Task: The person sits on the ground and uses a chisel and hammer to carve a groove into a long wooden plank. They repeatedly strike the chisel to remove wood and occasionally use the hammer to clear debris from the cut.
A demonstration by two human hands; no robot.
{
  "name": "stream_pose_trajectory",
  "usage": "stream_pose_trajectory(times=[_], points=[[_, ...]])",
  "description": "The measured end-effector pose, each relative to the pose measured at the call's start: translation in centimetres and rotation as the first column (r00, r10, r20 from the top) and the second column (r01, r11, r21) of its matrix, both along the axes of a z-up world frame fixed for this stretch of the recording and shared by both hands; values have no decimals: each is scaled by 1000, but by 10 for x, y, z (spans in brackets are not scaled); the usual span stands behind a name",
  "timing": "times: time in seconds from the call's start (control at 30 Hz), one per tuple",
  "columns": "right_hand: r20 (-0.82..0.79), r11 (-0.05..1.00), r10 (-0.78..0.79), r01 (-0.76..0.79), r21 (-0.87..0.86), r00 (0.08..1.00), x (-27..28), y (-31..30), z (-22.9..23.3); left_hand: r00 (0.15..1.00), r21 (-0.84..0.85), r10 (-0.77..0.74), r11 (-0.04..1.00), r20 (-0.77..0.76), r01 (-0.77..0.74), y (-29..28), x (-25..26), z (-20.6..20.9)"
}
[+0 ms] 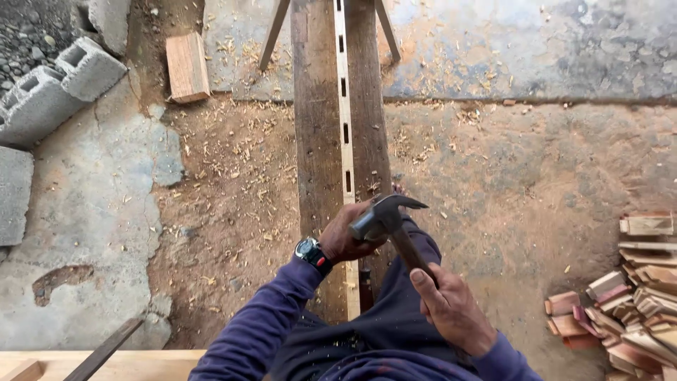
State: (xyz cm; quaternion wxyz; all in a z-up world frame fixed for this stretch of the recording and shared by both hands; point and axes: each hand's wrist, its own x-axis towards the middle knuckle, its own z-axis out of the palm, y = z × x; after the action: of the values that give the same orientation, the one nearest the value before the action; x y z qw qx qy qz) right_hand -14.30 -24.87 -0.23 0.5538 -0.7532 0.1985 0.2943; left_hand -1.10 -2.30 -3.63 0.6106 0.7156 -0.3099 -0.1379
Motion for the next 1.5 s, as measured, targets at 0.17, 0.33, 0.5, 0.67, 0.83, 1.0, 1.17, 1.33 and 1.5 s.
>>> stream_pose_trajectory(times=[0.17, 0.33, 0.5, 0.67, 0.83, 1.0, 1.17, 1.33, 1.5], points=[[306, 990, -74, 32, 140, 949, -20, -6, -11, 996, 66, 37, 997, 84, -43, 4, -2, -28], [168, 987, 106, -82, -141, 980, 10, 2, -11, 999, -5, 20, 1000, -40, -20, 14, 4, -23], [375, 986, -1, -60, 153, 927, -13, 4, -4, 998, 7, 30, 1000, -62, -29, 23, -8, -43], [242, 978, 134, -89, -188, 961, 21, 7, 14, 997, -50, 63, 997, 45, -61, 19, 4, -30], [446, 986, 157, -111, -127, 881, -4, 2, -9, 999, -77, 30, 997, -25, -31, 25, -12, -55], [421, 989, 150, -132, -71, 894, -10, 3, -13, 997, -130, -24, 991, -75, 14, 25, -6, -43], [152, 958, 181, -139, -251, 972, 6, 13, -4, 923, -248, -90, 969, -374, -6, 16, 18, -84], [117, 950, -116, 76, 303, 986, -20, -8, -5, 789, 49, 199, 976, -582, -210, 0, 47, -54], [179, 922, -294, 229, 312, 939, -40, -29, -7, 968, -134, -104, 988, -229, 74, -25, 26, 7]])
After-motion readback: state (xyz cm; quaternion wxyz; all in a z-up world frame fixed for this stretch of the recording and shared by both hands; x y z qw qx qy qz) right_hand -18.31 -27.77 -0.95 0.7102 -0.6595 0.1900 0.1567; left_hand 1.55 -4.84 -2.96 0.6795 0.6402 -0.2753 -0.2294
